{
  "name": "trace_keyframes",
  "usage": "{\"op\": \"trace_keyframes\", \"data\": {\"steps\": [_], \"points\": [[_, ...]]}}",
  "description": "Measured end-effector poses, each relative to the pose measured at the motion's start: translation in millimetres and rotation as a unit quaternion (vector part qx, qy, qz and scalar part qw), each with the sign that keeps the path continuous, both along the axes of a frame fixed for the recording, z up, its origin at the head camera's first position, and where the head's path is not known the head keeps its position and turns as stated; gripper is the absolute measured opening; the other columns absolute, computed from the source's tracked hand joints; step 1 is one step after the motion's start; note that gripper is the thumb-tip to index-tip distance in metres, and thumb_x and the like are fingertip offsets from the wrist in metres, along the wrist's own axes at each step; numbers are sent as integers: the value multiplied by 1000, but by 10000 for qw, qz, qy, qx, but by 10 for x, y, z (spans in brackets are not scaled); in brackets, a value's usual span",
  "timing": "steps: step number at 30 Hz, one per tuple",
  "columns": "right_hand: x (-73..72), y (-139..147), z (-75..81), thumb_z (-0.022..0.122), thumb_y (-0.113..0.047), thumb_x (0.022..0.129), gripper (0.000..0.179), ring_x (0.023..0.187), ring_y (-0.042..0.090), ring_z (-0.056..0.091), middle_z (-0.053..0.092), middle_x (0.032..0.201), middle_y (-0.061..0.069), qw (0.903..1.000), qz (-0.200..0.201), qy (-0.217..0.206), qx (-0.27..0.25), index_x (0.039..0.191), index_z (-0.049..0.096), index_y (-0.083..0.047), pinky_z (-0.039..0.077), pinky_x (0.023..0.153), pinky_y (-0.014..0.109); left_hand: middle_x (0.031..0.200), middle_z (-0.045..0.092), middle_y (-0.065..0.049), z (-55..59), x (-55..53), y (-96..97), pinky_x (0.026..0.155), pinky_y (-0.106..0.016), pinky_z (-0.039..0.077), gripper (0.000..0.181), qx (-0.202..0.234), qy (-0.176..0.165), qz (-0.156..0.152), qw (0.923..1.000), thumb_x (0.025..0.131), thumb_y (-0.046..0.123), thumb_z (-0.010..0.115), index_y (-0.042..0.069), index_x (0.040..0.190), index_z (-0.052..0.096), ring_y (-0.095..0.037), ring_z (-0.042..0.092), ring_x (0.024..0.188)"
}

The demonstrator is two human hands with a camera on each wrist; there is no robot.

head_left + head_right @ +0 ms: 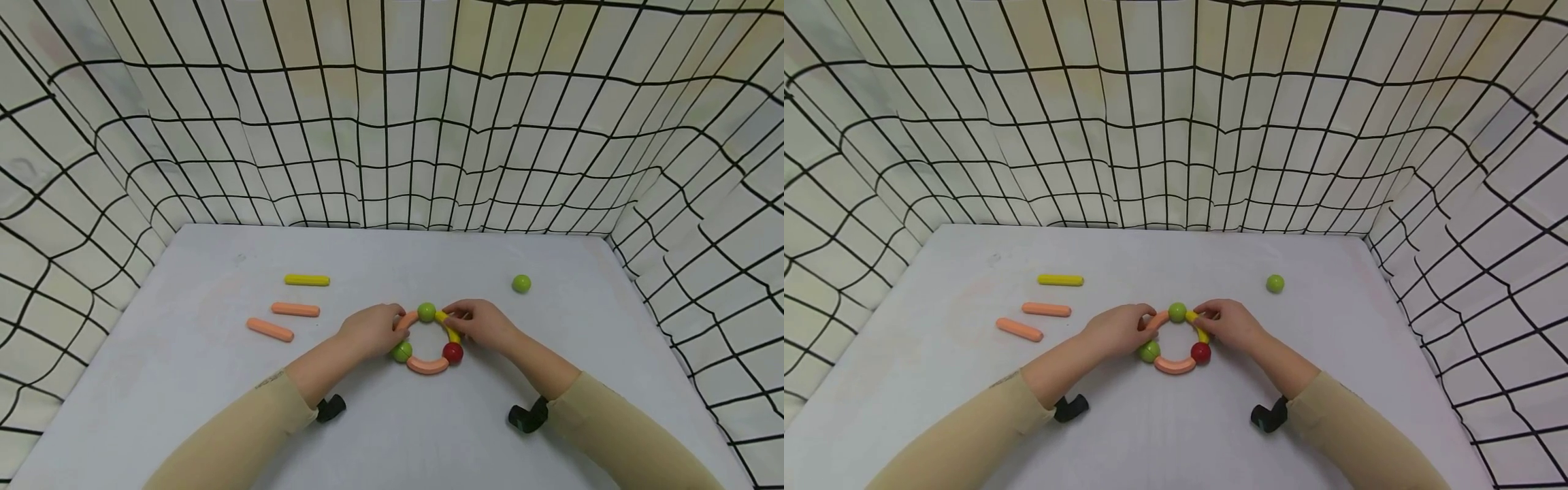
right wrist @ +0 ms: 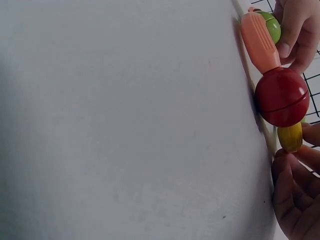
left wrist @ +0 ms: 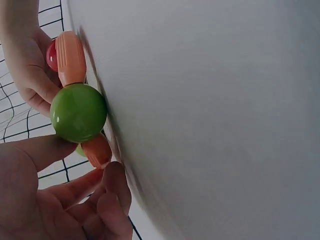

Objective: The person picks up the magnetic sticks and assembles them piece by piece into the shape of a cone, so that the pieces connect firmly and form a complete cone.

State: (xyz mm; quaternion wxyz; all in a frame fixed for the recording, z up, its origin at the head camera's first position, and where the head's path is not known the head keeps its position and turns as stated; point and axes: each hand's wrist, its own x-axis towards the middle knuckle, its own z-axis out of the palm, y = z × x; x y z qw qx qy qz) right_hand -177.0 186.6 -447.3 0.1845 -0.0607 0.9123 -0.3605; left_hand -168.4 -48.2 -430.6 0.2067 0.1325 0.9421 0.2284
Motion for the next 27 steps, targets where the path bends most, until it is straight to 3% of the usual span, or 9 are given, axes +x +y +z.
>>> {"op": "trace_keyframes", "data": {"steps": [5,15,20,27], "points": [[-43,-13,-2,67,-23,95,28,77,18,56,63,95,2,10000,66,17,7,122,70,-15,51,66,28,94,61,3,-41,-13,-103,70,-34,45,50,358,-314,52,9988,95,38,65,16,139,54,-16,57,79],[1,77,-22,65,-30,96,33,82,18,57,63,102,3,9997,187,126,-45,127,66,-17,52,68,29,103,60,1,-40,19,-242,72,-34,47,65,921,-762,-222,9926,92,39,69,16,148,45,-16,56,84],[96,213,-37,68,-31,94,39,88,17,58,63,102,-1,9972,689,289,-10,131,63,-19,51,72,30,111,60,3,-55,41,-288,77,-36,47,71,967,-751,-344,9919,89,42,72,19,149,43,-15,56,89],[201,343,-3,75,-34,89,54,88,16,57,61,106,-2,9900,1337,282,-344,137,58,-16,50,74,31,113,60,3,-86,45,-305,85,-39,46,74,1029,-706,-444,9912,87,43,75,18,150,43,-15,54,97]]}}
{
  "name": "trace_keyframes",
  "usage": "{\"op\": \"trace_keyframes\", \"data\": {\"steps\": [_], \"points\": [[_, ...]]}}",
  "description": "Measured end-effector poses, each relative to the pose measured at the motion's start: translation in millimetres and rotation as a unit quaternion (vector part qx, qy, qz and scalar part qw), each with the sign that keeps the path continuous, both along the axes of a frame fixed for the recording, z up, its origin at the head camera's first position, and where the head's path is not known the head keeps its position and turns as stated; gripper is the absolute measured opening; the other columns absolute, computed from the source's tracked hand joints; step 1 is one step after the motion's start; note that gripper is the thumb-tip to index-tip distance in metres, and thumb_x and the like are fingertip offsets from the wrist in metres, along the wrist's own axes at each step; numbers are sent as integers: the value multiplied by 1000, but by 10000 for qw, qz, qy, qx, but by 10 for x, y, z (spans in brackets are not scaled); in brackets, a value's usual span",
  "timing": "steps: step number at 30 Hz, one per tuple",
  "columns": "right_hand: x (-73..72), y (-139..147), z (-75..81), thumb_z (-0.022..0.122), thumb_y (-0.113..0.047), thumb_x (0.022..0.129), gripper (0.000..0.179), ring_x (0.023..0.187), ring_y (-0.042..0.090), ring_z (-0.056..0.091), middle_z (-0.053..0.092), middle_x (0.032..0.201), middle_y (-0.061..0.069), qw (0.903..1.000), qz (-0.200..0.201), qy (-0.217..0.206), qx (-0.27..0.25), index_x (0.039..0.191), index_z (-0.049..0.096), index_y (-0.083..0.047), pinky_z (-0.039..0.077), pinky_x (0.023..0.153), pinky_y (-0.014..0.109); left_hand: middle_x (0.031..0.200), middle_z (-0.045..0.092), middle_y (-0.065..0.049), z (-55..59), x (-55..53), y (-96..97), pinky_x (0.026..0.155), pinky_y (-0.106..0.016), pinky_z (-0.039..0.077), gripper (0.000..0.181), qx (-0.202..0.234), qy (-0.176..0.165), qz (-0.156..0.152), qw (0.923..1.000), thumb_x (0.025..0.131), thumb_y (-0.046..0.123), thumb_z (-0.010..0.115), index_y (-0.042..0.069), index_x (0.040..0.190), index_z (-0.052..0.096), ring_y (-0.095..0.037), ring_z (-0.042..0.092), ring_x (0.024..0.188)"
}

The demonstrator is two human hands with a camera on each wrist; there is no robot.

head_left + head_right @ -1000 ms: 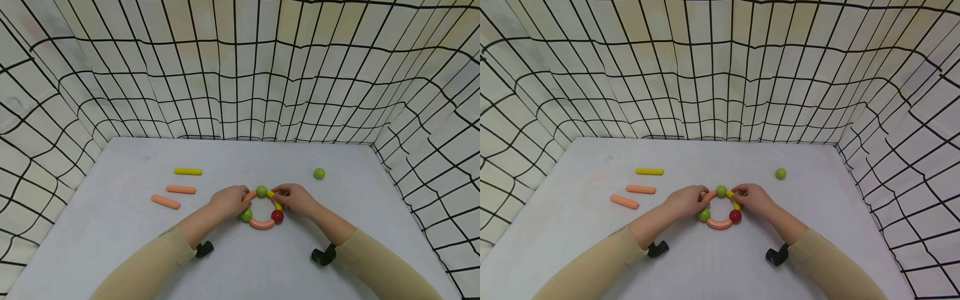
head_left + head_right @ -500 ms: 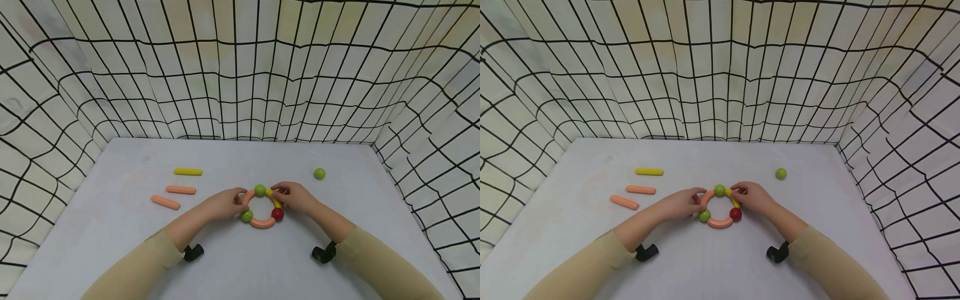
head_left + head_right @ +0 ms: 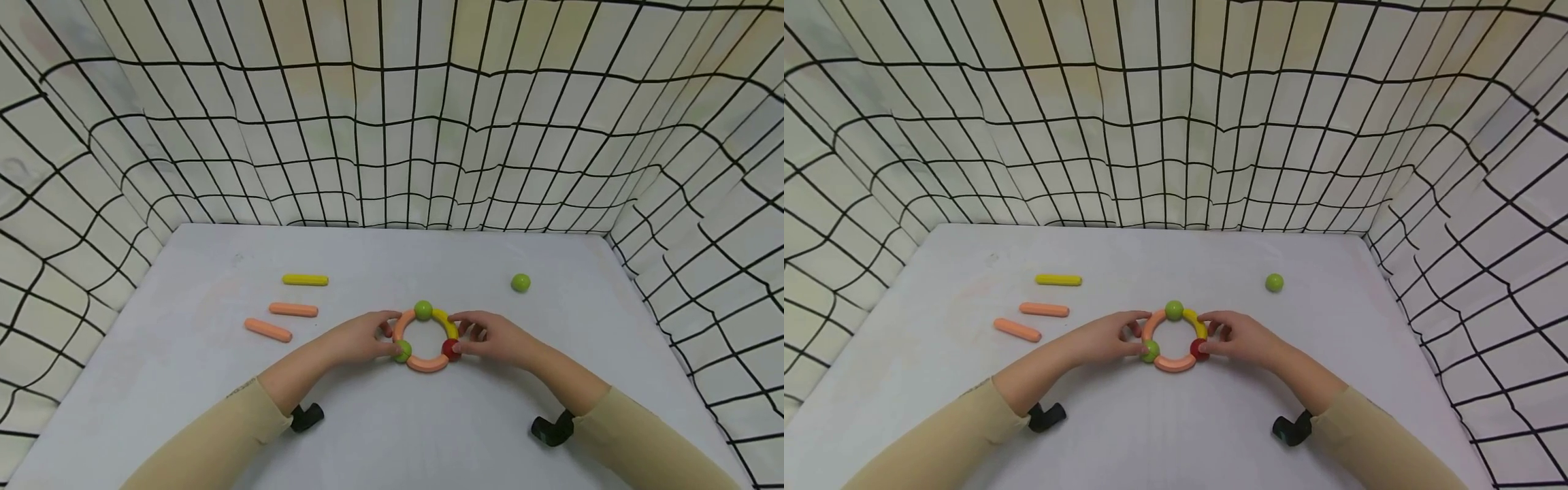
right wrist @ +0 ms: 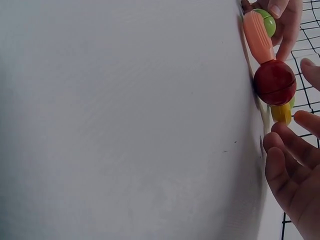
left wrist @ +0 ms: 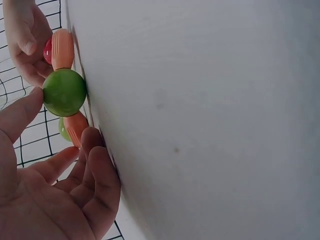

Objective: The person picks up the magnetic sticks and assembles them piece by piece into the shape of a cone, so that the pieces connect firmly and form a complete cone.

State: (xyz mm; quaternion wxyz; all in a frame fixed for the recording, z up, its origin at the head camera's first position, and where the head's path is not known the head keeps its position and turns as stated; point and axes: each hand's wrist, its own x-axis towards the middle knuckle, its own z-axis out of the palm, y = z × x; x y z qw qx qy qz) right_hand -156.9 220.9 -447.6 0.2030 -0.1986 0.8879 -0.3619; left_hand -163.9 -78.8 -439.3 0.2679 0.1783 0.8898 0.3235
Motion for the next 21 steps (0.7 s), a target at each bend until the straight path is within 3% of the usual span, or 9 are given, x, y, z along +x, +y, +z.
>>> {"op": "trace_keyframes", "data": {"steps": [5,21], "points": [[23,26,9,77,-32,88,59,87,15,57,60,107,-1,9998,210,50,-18,139,55,-14,50,76,29,113,61,2,9,-2,13,88,-40,46,73,-25,56,-33,10000,88,41,75,16,149,44,-15,54,98],[-23,40,-25,75,-31,89,58,88,14,56,60,110,-1,9994,243,225,20,141,54,-13,50,77,28,107,60,4,5,-23,15,81,-36,45,74,73,23,21,10000,89,39,74,15,151,42,-14,53,91]]}}
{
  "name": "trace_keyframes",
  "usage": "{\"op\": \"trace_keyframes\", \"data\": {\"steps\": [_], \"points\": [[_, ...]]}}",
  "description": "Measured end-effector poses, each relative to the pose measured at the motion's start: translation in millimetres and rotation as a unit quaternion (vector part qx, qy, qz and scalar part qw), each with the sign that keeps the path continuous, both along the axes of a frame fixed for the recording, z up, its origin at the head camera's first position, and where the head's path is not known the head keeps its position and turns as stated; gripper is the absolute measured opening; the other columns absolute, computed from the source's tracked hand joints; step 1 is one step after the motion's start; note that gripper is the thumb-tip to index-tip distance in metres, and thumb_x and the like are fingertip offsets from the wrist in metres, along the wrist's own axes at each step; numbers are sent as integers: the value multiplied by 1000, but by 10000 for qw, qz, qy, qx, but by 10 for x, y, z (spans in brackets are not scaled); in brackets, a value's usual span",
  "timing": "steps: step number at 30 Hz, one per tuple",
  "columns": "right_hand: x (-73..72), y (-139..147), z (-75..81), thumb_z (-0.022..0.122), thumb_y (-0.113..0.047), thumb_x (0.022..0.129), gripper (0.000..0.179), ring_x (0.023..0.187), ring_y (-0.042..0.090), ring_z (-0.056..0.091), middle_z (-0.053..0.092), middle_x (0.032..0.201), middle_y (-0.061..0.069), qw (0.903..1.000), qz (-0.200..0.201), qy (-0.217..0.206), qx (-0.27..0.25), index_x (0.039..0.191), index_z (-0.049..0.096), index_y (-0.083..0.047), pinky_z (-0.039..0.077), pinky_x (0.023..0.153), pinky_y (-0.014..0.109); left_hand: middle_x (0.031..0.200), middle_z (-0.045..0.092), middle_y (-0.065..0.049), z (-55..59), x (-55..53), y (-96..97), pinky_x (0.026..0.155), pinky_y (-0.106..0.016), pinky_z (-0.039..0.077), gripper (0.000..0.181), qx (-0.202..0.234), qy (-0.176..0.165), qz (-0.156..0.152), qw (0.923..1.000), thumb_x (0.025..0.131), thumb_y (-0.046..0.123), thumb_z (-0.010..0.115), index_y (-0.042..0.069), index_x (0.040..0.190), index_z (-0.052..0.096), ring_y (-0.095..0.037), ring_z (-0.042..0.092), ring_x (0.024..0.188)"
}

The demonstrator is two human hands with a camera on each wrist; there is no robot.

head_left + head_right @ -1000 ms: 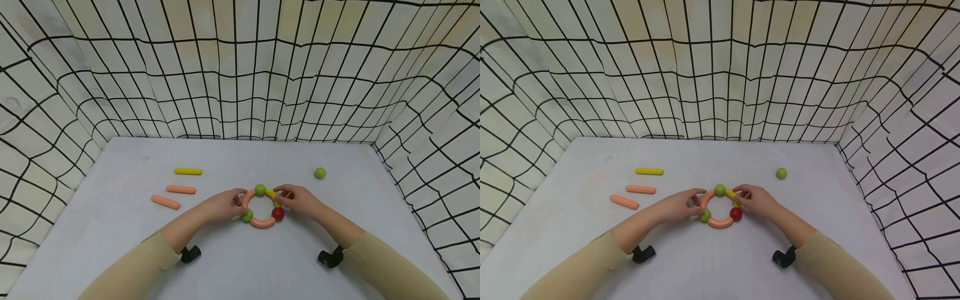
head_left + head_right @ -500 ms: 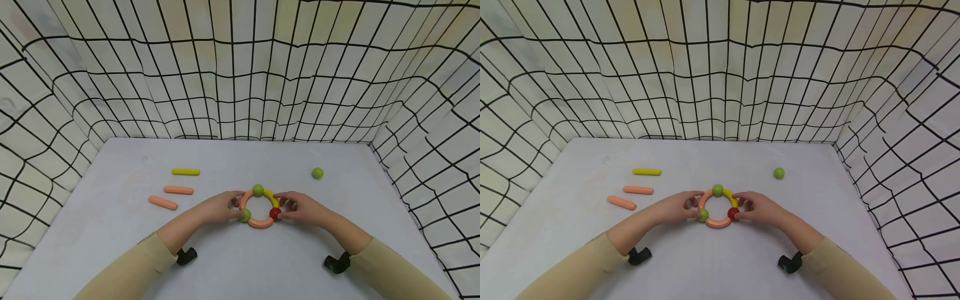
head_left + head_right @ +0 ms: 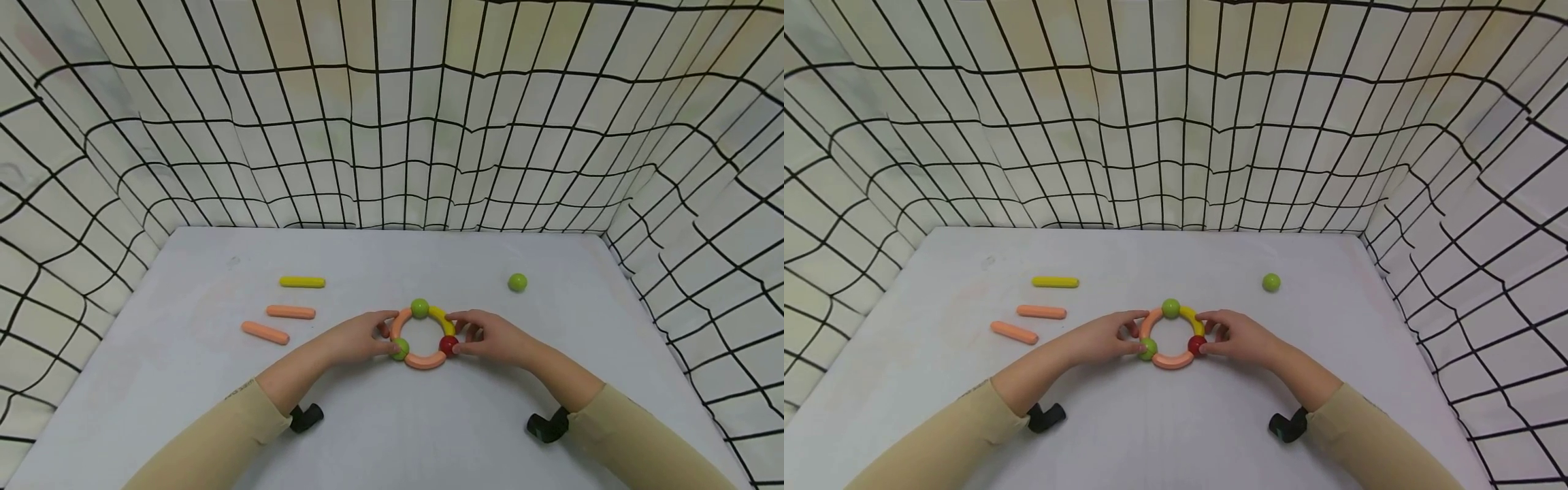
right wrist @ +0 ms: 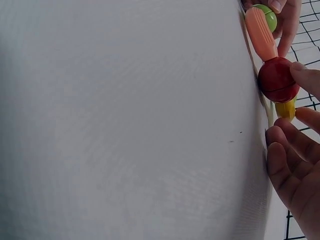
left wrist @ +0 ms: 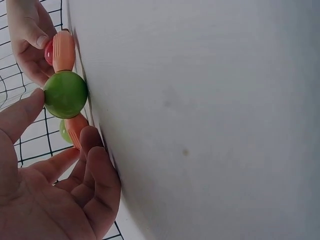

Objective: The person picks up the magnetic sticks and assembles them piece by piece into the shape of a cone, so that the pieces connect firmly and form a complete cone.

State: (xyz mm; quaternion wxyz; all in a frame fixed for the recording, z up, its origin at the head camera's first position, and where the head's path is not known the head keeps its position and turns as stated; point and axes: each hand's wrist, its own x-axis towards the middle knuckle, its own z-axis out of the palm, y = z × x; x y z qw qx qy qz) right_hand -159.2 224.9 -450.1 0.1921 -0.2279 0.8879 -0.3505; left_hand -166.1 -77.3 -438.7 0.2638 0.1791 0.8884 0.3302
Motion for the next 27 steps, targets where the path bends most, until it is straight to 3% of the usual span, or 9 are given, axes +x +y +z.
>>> {"op": "trace_keyframes", "data": {"steps": [7,16,27], "points": [[-16,-2,-15,76,-31,89,58,88,15,56,60,108,-3,9999,-68,-128,-57,141,54,-16,50,77,28,112,60,2,21,19,-29,84,-38,46,71,-92,-2,47,9999,90,40,73,16,150,43,-15,54,94],[-13,14,-21,76,-29,89,56,88,16,57,60,109,-2,9998,-76,-114,-126,139,55,-15,50,76,28,117,61,4,80,32,-182,85,-37,47,54,-417,276,237,9985,94,38,68,21,143,52,-14,55,97],[-13,26,-36,76,-28,88,54,88,16,57,60,109,-4,9999,-84,-98,-106,137,56,-15,50,76,28,124,60,3,213,56,-617,73,-32,48,51,-738,874,549,9919,94,36,68,23,141,54,-14,56,95]]}}
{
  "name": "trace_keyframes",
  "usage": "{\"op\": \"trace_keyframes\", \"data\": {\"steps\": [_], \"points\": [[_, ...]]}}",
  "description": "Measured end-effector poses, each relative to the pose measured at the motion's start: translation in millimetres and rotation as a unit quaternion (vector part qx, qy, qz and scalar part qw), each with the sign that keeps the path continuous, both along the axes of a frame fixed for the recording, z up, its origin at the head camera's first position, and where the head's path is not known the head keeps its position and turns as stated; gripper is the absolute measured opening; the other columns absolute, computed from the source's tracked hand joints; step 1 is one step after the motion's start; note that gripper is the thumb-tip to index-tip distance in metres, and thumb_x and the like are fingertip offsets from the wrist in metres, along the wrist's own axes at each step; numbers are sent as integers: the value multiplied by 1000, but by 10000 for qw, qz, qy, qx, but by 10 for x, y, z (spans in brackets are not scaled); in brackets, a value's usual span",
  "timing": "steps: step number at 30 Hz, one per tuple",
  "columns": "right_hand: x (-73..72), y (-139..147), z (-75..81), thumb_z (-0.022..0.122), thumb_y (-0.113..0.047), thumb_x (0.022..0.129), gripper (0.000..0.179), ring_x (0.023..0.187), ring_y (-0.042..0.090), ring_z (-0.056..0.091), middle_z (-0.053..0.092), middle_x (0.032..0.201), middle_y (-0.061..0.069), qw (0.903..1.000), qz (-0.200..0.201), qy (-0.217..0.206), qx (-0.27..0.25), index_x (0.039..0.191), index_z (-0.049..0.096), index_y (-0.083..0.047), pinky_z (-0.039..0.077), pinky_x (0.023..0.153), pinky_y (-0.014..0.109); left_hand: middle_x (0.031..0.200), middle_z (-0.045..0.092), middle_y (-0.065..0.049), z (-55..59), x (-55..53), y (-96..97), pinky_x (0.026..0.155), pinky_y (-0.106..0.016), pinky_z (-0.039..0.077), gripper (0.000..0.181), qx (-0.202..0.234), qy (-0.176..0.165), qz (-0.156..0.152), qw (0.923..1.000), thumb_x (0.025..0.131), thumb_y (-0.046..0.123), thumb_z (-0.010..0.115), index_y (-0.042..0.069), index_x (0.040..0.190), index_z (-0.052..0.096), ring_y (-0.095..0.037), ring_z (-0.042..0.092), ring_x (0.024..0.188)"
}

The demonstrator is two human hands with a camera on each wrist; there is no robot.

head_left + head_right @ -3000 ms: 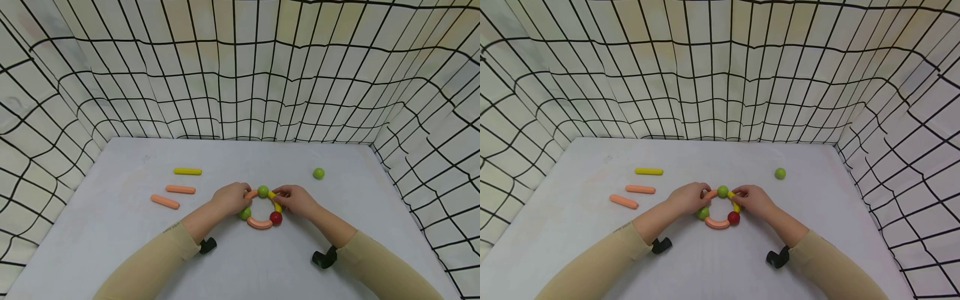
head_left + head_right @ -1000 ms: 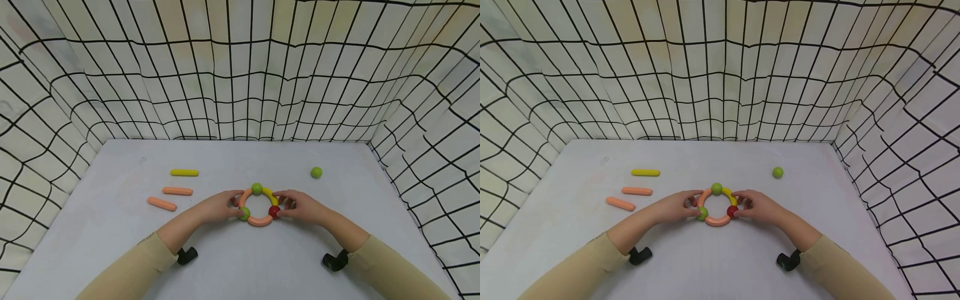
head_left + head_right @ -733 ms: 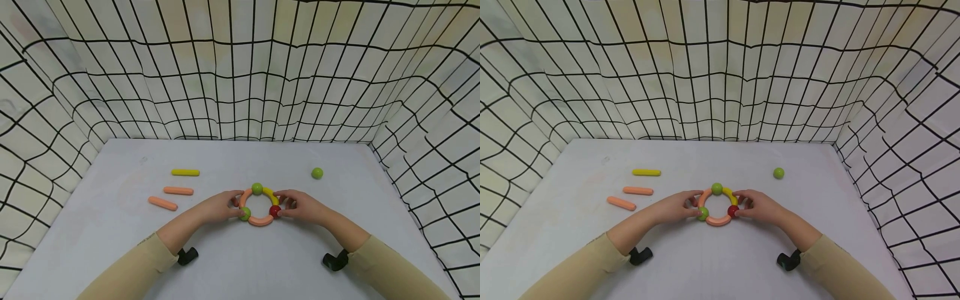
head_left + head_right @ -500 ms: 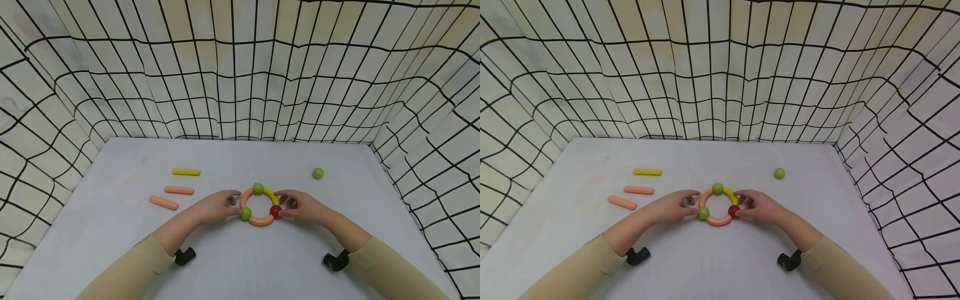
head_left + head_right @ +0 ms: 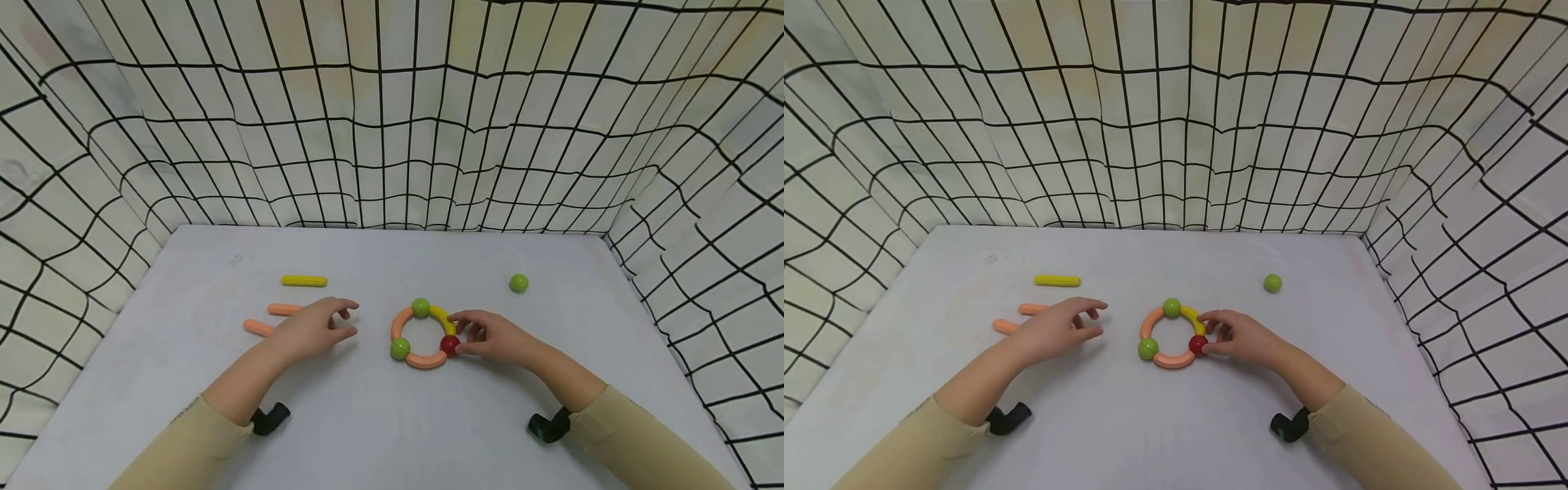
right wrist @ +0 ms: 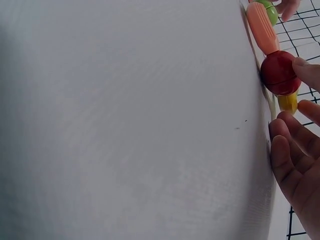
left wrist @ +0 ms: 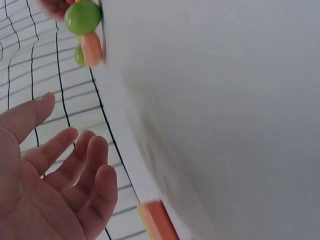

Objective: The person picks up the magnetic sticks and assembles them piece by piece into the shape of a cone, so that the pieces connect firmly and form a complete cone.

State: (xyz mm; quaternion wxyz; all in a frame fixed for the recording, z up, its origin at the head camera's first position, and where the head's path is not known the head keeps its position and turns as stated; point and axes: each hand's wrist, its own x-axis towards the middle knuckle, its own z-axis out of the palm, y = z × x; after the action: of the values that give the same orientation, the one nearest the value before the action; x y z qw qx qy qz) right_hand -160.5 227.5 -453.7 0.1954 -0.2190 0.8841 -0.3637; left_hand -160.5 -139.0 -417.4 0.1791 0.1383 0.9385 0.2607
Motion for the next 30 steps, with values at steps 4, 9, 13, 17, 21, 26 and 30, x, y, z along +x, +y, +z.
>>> {"op": "trace_keyframes", "data": {"steps": [4,9,13,17,21,26,30], "points": [[2,0,7,76,-29,89,54,88,16,57,60,108,-4,10000,8,-2,-9,137,56,-15,50,76,28,122,61,5,75,50,-237,71,-41,42,48,-93,132,102,9998,94,36,68,27,139,56,-14,54,93],[-1,-8,15,76,-28,89,53,88,16,57,60,108,-4,10000,-7,-20,-8,137,56,-15,50,76,28,121,63,6,157,110,-520,71,-43,41,45,-199,405,67,9990,93,34,69,25,136,60,-15,54,95],[1,-7,15,76,-28,89,53,88,15,57,60,108,-3,10000,-32,-6,11,136,57,-14,50,76,28,124,64,8,171,143,-717,75,-34,46,40,-63,469,117,9988,93,30,70,28,132,63,-15,54,98],[8,4,14,76,-27,89,53,87,15,56,61,107,-2,10000,-25,21,7,136,57,-13,50,76,28,126,62,10,162,170,-863,74,-34,46,41,9,377,299,9988,93,29,71,46,129,62,-14,55,95],[11,3,20,76,-26,89,53,88,16,56,61,108,-1,10000,-69,-29,-9,136,56,-13,50,76,28,129,61,14,141,169,-960,80,-35,49,45,0,383,196,9991,93,34,71,56,129,57,-9,61,99],[7,1,18,76,-26,89,53,88,17,56,60,108,0,10000,-58,-38,-31,136,56,-12,49,76,29,129,61,19,90,152,-1041,88,-40,50,45,-155,516,18,9985,92,41,69,56,131,56,-7,63,109],[-6,7,-16,76,-28,89,54,88,17,56,60,108,-1,10000,-41,-21,-54,137,56,-13,49,76,29,115,70,8,40,151,-1079,88,-47,50,32,-432,785,-31,9960,89,37,73,33,121,71,-21,65,109]]}}
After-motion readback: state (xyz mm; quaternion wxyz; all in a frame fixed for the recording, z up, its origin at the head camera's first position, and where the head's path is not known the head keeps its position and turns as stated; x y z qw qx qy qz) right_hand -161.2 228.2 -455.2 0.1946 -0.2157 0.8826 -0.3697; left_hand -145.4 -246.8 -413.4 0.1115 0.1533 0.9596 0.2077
